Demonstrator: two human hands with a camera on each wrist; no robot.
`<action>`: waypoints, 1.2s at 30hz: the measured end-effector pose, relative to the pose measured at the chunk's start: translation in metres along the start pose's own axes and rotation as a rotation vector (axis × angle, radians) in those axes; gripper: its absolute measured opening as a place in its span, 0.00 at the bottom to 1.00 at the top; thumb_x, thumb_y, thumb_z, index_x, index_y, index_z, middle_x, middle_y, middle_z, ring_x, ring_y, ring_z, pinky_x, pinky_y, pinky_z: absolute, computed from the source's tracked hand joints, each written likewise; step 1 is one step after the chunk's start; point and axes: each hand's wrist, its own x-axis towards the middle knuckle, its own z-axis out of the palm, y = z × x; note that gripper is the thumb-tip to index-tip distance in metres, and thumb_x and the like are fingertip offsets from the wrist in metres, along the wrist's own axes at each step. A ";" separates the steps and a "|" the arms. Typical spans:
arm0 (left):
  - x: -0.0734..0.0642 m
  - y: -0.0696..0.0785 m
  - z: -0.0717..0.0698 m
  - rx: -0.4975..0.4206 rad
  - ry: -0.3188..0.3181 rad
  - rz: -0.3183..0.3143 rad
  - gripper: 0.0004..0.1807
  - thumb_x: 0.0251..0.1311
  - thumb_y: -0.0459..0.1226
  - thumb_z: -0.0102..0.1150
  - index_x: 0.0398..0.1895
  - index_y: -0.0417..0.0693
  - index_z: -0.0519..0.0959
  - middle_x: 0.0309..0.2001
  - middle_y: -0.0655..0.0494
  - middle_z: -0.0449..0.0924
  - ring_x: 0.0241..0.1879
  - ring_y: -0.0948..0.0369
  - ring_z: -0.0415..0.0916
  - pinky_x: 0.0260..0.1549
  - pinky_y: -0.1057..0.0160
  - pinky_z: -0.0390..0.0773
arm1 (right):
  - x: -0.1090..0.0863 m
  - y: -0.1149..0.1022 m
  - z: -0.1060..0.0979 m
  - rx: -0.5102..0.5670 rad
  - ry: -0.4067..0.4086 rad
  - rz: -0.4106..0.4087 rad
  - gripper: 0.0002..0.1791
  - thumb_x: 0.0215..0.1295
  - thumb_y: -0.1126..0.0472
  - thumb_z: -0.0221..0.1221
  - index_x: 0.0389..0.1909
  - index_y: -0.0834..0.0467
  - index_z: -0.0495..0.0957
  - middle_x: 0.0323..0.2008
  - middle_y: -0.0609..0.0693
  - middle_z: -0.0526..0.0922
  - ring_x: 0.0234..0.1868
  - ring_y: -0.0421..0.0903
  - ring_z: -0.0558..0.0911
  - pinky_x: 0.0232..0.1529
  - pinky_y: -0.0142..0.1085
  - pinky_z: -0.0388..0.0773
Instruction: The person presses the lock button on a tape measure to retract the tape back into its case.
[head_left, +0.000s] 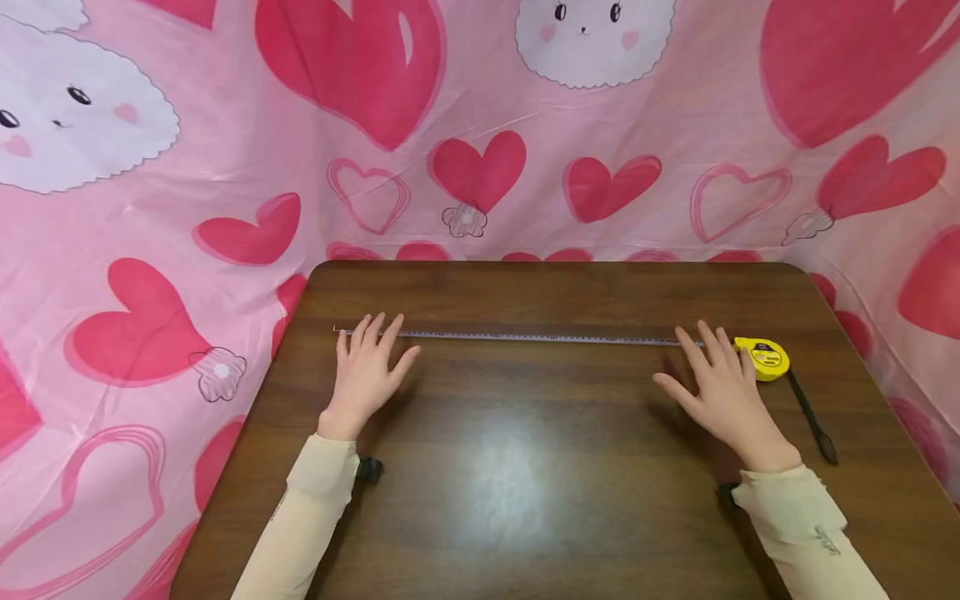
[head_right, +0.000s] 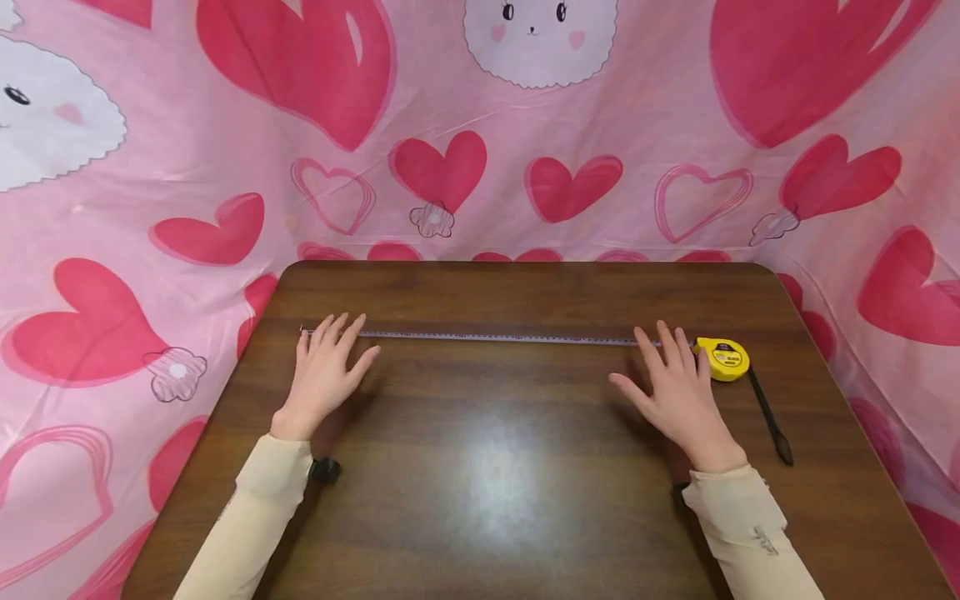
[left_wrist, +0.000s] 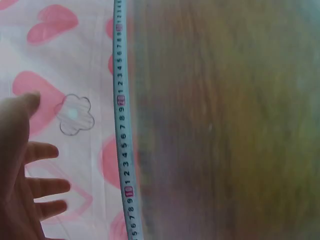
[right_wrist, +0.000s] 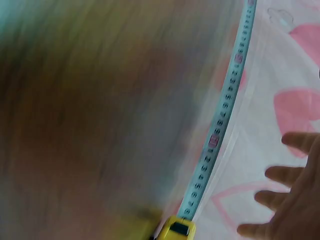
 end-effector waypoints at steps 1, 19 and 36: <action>0.002 -0.002 -0.001 -0.008 0.012 0.003 0.34 0.60 0.59 0.50 0.67 0.55 0.66 0.63 0.43 0.65 0.65 0.45 0.56 0.59 0.35 0.49 | 0.001 0.002 -0.001 0.016 -0.010 -0.008 0.45 0.61 0.36 0.54 0.73 0.53 0.50 0.71 0.65 0.46 0.70 0.66 0.43 0.62 0.67 0.32; 0.014 -0.063 -0.004 -0.157 -0.018 -0.147 0.18 0.59 0.44 0.60 0.51 0.48 0.79 0.44 0.46 0.75 0.38 0.49 0.75 0.31 0.43 0.73 | 0.010 0.060 -0.021 -0.060 0.011 -0.010 0.32 0.59 0.51 0.62 0.57 0.68 0.68 0.55 0.73 0.67 0.53 0.72 0.66 0.50 0.67 0.60; 0.016 -0.103 0.009 -0.193 0.016 -0.338 0.20 0.62 0.36 0.55 0.57 0.43 0.72 0.53 0.32 0.63 0.52 0.37 0.63 0.47 0.38 0.66 | 0.011 0.099 -0.023 -0.044 -0.072 0.032 0.32 0.58 0.53 0.63 0.59 0.65 0.66 0.55 0.73 0.65 0.50 0.75 0.64 0.42 0.71 0.61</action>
